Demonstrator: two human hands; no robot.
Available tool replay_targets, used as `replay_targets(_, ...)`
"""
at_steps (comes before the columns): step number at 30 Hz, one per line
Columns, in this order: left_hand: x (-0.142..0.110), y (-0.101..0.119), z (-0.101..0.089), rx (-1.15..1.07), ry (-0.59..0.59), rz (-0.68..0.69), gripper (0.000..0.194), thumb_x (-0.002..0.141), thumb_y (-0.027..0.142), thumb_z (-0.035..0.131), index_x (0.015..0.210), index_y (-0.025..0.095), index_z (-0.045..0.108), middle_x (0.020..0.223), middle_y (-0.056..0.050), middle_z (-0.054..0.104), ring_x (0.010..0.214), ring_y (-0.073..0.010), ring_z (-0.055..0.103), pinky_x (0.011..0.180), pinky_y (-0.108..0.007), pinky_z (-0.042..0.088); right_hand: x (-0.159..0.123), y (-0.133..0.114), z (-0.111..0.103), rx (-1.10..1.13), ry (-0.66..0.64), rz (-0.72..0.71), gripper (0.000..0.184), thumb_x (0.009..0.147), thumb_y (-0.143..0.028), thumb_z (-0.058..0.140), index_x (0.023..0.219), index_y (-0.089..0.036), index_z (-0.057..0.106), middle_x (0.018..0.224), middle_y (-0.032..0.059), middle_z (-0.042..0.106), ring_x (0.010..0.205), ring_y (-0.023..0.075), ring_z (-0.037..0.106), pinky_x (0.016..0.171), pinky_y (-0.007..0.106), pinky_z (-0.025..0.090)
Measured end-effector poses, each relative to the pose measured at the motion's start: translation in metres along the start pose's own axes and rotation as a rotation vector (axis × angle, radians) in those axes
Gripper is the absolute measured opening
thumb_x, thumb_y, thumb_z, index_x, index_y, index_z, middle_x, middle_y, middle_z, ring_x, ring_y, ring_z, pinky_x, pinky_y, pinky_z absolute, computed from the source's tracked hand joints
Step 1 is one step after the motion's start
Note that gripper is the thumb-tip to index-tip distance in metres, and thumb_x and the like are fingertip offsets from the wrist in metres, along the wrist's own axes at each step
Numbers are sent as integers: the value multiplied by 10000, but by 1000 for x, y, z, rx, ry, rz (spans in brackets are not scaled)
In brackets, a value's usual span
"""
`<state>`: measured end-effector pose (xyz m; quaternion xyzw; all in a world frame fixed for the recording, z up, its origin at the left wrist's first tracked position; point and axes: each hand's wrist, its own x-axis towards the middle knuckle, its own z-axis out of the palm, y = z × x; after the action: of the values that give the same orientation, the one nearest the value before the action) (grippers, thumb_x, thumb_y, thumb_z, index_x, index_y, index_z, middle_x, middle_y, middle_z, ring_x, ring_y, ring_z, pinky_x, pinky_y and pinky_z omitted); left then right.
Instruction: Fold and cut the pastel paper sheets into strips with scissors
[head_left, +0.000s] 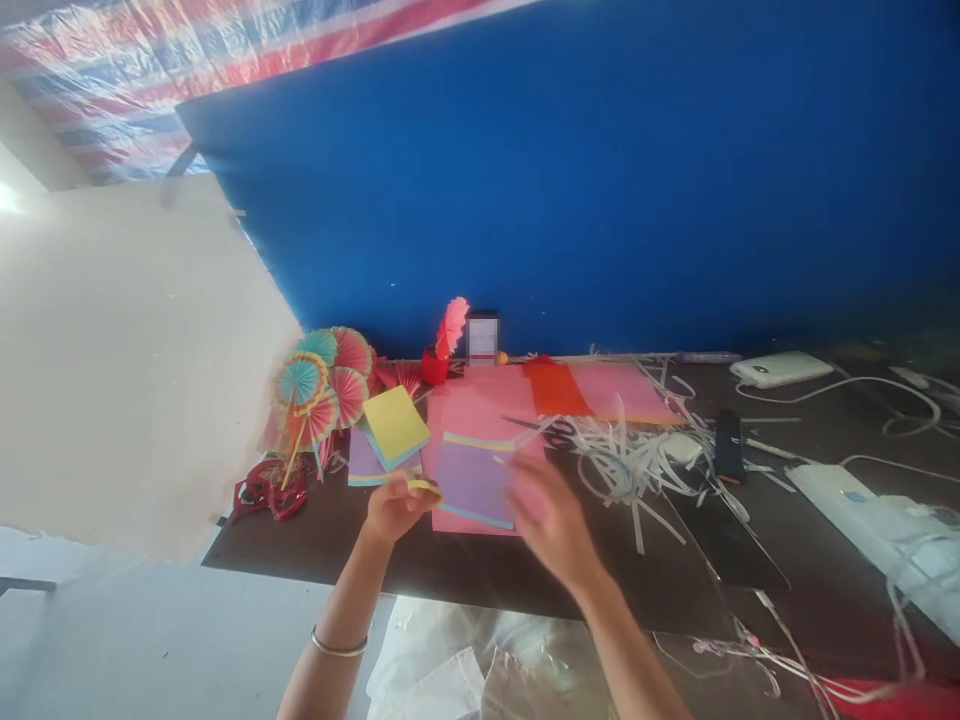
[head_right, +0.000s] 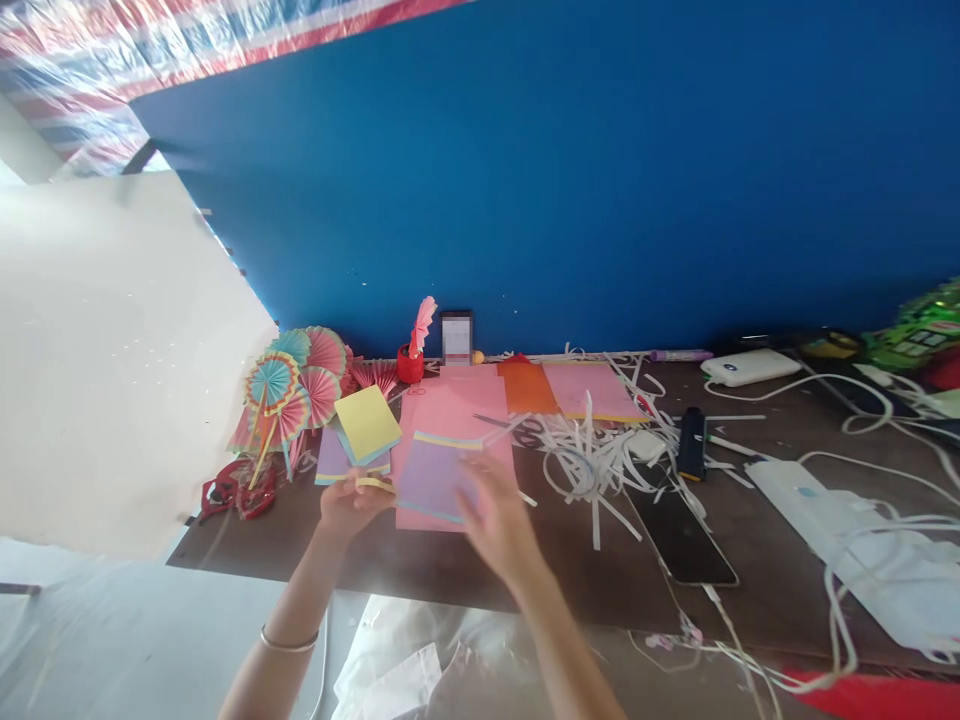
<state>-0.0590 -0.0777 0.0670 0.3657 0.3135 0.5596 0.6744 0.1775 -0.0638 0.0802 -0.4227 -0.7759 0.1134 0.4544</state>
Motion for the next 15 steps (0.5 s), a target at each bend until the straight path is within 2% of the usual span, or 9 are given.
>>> replay_targets(2, -2, -7, 12, -10, -45, -10, 287, 575, 420, 647, 501, 185, 499, 474, 16, 442, 500, -110, 451, 548, -300, 379, 4, -36, 9, 38, -63, -164, 301, 809, -220, 548, 1106, -268, 540, 1011, 68, 628, 949, 221, 567, 822, 384, 442)
replay_targets(4, -5, -13, 21, 4, -55, -46, 216, 551, 377, 673, 547, 190, 565, 539, -4, 532, 561, -136, 506, 579, -308, 398, 6, -58, 16, 37, -68, -249, 276, 804, -170, 560, 1062, -267, 560, 934, 47, 652, 875, 201, 580, 790, 375, 432)
replay_targets(6, -9, -17, 24, 46, -43, -97, 211, 549, 387, 676, 574, 193, 598, 590, -18, 581, 588, -151, 529, 589, -312, 410, 7, -65, 19, 44, -61, -271, 234, 808, -136, 547, 998, -265, 588, 879, 34, 663, 834, 190, 581, 773, 374, 422)
replay_targets(9, -12, -16, 22, 155, -65, -134, 246, 595, 432, 651, 607, 187, 639, 649, -43, 617, 654, -177, 563, 642, -337, 435, 3, -57, 20, 128, -73, -231, 210, 816, -115, 522, 921, -265, 625, 819, 25, 667, 785, 183, 577, 748, 374, 423)
replay_targets(12, -6, -10, 18, 385, -36, -18, 301, 716, 442, 554, 678, 172, 683, 620, -52, 606, 666, -178, 560, 673, -338, 438, -8, -36, 13, 360, -75, -24, 145, 812, -175, 541, 843, -255, 658, 803, 34, 667, 764, 185, 588, 729, 364, 449)
replay_targets(14, 7, -8, 20, 689, 59, 110, 311, 786, 403, 488, 766, 171, 694, 629, -48, 603, 649, -166, 542, 662, -319, 431, -18, -16, 4, 561, -24, 286, 75, 769, -282, 609, 767, -237, 669, 774, 44, 658, 739, 198, 596, 671, 343, 471)
replay_targets(15, 17, -9, 23, 907, 104, 168, 272, 788, 369, 500, 791, 175, 692, 699, -54, 626, 689, -172, 545, 684, -316, 428, -23, -6, -1, 675, 20, 454, 118, 728, -341, 648, 721, -225, 667, 759, 49, 655, 706, 201, 594, 625, 333, 474)
